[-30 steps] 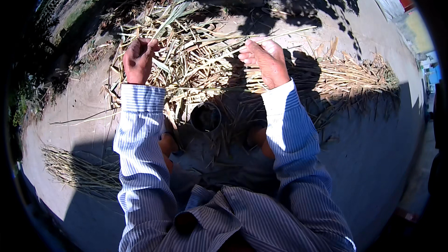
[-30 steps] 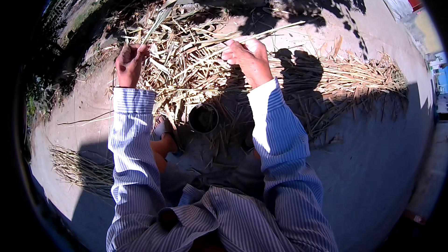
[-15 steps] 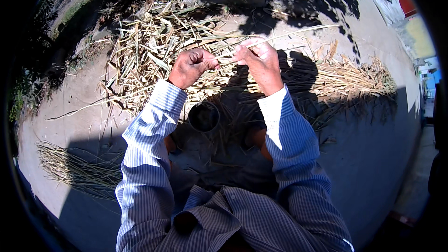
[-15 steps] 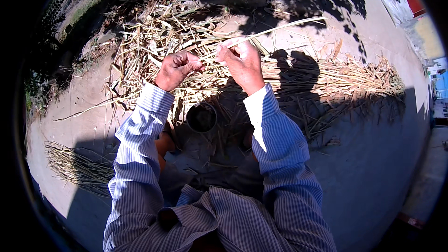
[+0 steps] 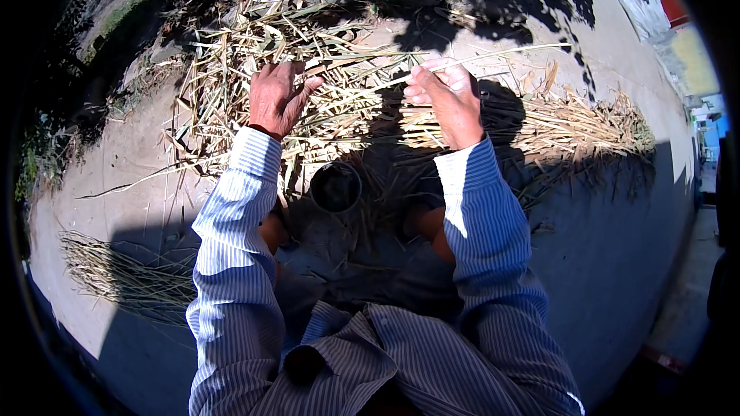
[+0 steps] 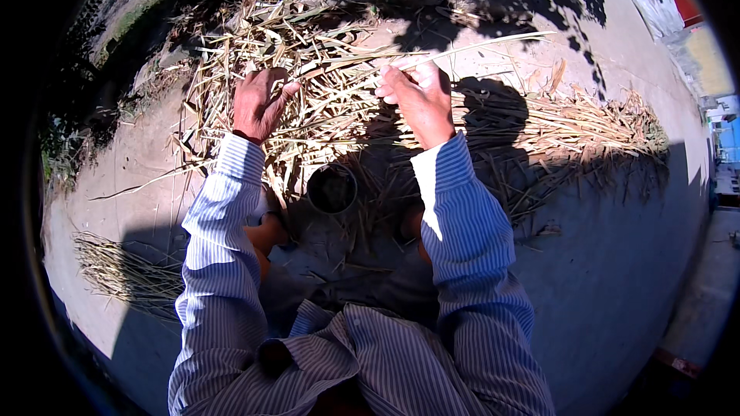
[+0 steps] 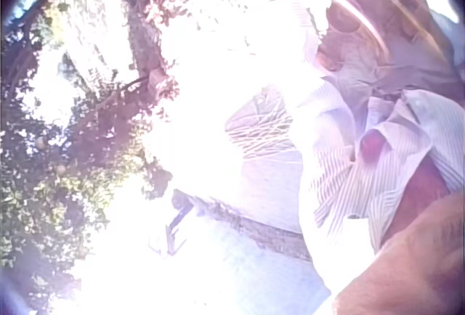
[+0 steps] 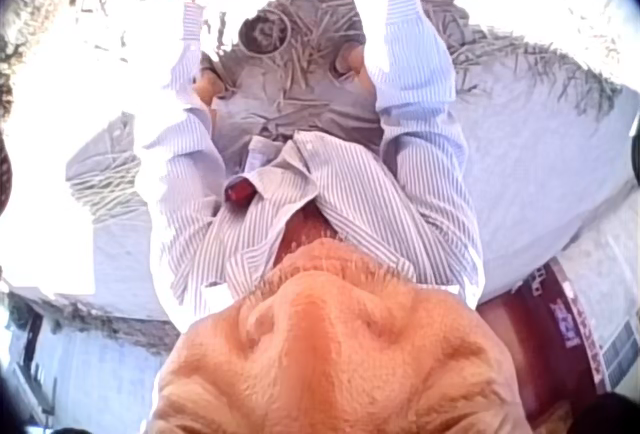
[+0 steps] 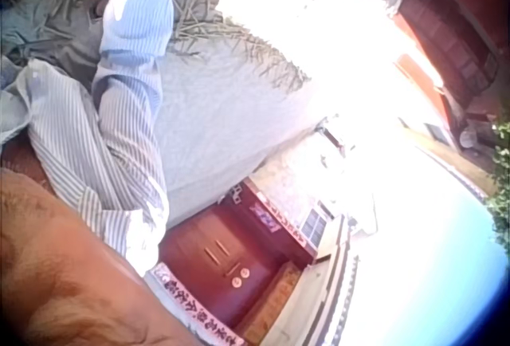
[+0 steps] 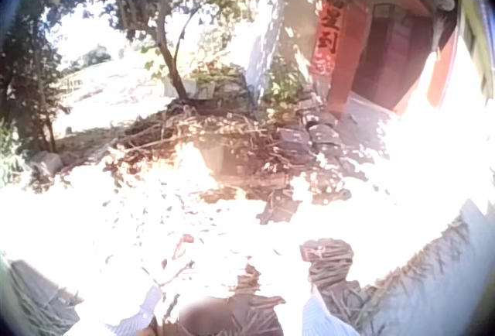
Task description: The person sits on the ground and repeatedly picks up dried plant stalks, strips off leaves or sheaths by hand, and discards the stripped pieces. The person handles the stalks one at a time, separating usable parts from waste.
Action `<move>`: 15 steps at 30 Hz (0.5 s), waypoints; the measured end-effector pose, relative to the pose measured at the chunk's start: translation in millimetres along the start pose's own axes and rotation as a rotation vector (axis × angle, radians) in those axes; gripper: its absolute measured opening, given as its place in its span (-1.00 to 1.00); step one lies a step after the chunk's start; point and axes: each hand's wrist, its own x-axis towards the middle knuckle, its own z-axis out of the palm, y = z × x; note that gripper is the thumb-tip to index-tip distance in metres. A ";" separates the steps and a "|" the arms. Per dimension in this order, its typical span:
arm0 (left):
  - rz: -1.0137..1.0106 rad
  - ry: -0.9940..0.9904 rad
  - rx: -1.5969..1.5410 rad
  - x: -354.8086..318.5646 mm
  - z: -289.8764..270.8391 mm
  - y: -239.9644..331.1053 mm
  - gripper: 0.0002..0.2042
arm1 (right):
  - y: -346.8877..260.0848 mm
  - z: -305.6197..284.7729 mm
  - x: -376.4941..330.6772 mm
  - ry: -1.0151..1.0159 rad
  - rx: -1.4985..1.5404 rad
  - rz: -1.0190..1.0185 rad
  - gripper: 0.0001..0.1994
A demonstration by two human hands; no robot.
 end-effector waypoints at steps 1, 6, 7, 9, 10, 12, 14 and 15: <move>0.048 0.001 -0.205 -2.0 6.3 11.6 -0.65 | -2.4 3.8 -0.2 0.000 0.014 0.015 -0.72; 0.207 0.054 -0.355 -8.1 30.6 41.8 -0.71 | -5.4 14.3 3.7 0.019 0.037 0.031 -0.67; 0.208 0.111 -0.348 -9.4 33.1 40.8 -0.77 | -5.7 15.3 5.0 0.024 0.035 0.032 -0.66; -0.050 0.117 -0.606 -8.3 32.9 45.3 -0.81 | -6.7 16.0 5.9 0.030 0.061 0.025 -0.66; -0.182 0.118 -0.732 -7.7 32.5 48.0 -0.83 | -7.7 16.9 6.3 0.033 0.075 0.021 -0.66; -0.318 0.070 -0.896 -7.6 22.6 57.0 -0.88 | -7.6 19.1 5.9 0.034 0.061 0.018 -0.65; -0.355 0.043 -0.844 -6.2 12.1 60.5 -0.89 | -7.6 21.1 5.9 0.024 0.053 0.001 -0.64; -0.242 0.116 -0.752 -7.0 16.0 55.7 -0.89 | -6.6 21.3 5.3 0.017 0.081 0.002 -0.63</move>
